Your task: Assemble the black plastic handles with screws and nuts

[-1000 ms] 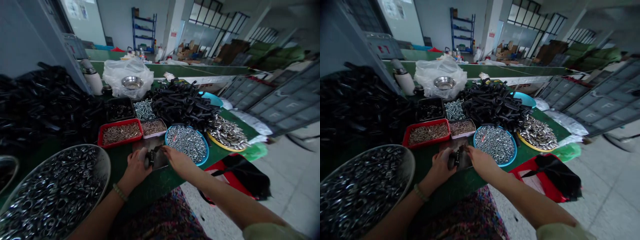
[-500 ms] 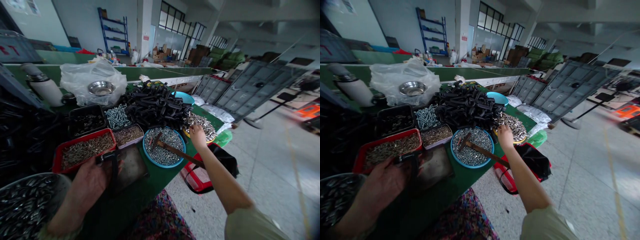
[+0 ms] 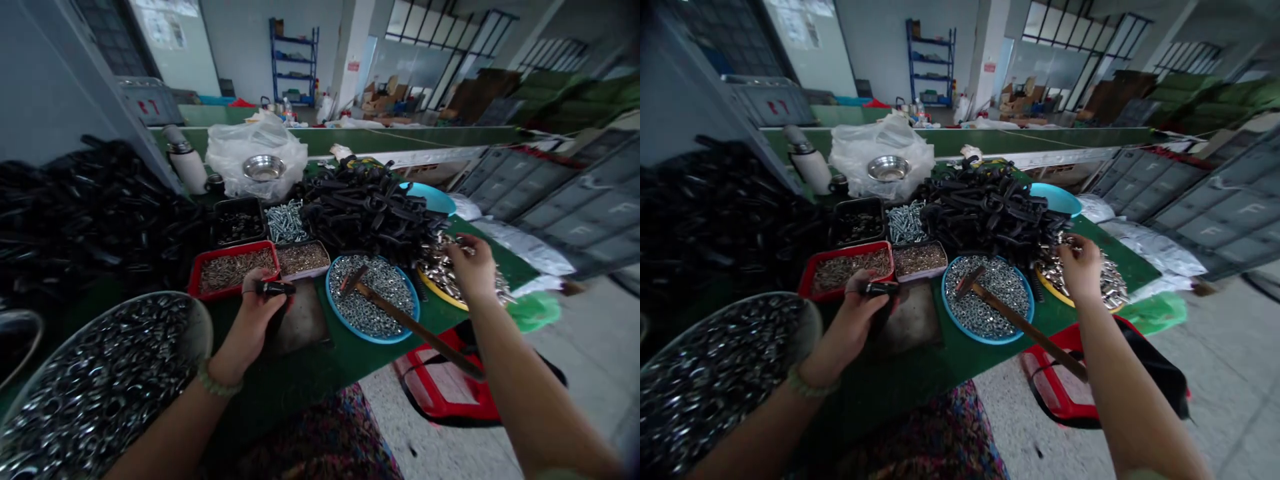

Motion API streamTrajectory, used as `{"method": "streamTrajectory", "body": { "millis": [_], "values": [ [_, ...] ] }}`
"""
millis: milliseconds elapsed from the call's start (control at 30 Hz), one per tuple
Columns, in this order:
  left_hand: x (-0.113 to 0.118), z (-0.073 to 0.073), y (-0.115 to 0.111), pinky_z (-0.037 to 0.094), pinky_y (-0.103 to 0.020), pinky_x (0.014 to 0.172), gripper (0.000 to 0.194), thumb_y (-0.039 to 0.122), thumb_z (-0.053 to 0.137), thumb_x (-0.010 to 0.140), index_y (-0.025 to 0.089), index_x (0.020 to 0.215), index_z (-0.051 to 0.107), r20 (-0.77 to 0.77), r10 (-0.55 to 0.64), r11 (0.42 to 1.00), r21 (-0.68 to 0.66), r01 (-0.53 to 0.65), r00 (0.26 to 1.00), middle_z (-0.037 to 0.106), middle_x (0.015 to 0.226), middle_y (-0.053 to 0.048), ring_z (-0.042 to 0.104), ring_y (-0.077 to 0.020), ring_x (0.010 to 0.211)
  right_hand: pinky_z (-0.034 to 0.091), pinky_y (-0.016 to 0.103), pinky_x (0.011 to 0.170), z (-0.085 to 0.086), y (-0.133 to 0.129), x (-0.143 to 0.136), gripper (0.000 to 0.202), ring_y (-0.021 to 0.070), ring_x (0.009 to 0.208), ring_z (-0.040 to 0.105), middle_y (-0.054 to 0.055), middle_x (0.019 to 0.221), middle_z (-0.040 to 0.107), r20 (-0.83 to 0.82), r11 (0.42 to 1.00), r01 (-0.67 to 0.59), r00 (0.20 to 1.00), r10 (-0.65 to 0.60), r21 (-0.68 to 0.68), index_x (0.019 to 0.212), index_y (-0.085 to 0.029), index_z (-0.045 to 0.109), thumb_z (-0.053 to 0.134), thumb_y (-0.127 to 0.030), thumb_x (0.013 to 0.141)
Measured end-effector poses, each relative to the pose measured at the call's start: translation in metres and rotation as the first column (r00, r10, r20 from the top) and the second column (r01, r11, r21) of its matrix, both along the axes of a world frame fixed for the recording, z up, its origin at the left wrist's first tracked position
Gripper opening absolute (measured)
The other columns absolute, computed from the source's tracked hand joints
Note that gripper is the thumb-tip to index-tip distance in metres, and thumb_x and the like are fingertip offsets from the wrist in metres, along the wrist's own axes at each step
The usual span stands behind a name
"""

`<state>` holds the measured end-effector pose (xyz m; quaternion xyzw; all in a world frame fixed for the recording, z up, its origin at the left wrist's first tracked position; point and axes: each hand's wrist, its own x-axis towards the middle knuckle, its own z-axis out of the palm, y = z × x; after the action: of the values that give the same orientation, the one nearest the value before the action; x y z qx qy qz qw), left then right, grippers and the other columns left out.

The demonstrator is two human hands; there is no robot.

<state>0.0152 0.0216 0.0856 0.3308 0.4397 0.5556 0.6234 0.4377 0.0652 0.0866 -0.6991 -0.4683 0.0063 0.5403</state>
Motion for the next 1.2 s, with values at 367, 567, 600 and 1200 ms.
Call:
{"method": "streamTrajectory", "body": {
  "millis": [367, 567, 600, 1200],
  "values": [
    [-0.014, -0.012, -0.011, 0.053, -0.029, 0.066, 0.047, 0.049, 0.063, 0.08, 0.022, 0.117, 0.049, 0.098, -0.012, 0.995, -0.101, 0.022, 0.995, 0.064, 0.094, -0.002, 0.063, -0.0151, 0.075, 0.047, 0.024, 0.056, 0.003, -0.053, -0.228, 0.028, 0.0101, 0.063, 0.054, -0.001, 0.088, 0.063, -0.611, 0.619, -0.783, 0.464, 0.641, 0.055, 0.089, -0.024, 0.05, 0.072, -0.033, 0.075],
    [-0.021, -0.015, -0.017, 0.052, -0.034, 0.081, 0.057, 0.034, 0.073, 0.074, 0.025, 0.121, 0.043, 0.003, -0.04, 0.998, -0.048, 0.04, 0.999, 0.067, 0.095, -0.001, 0.065, -0.0163, 0.081, 0.054, 0.031, 0.071, 0.002, -0.051, -0.26, 0.029, 0.0155, 0.074, 0.067, -0.001, 0.083, 0.066, -0.729, 0.474, -0.878, 0.282, 0.623, 0.065, 0.093, -0.024, 0.058, 0.074, -0.035, 0.072],
    [-0.022, -0.015, -0.019, 0.051, -0.035, 0.084, 0.059, 0.03, 0.074, 0.072, 0.024, 0.122, 0.044, -0.046, -0.037, 0.999, -0.014, 0.036, 0.998, 0.067, 0.096, -0.001, 0.065, -0.0165, 0.083, 0.053, 0.03, 0.065, 0.003, -0.05, -0.264, 0.029, 0.015, 0.067, 0.066, -0.002, 0.079, 0.066, -0.743, 0.445, -0.894, 0.267, 0.614, 0.046, 0.092, -0.023, 0.057, 0.074, -0.037, 0.072],
    [-0.036, -0.016, -0.023, 0.044, -0.042, 0.101, 0.065, 0.022, 0.072, 0.072, 0.023, 0.13, 0.043, -0.471, 0.06, 0.97, 0.234, 0.059, 0.88, 0.065, 0.111, -0.006, 0.063, -0.0229, 0.106, 0.042, 0.04, 0.098, 0.014, -0.033, -0.277, 0.021, 0.0189, 0.108, 0.057, 0.003, 0.11, 0.065, -0.379, 0.348, -0.933, 0.356, 0.854, -0.091, 0.108, -0.026, 0.061, 0.058, -0.031, 0.087]
  ]
}}
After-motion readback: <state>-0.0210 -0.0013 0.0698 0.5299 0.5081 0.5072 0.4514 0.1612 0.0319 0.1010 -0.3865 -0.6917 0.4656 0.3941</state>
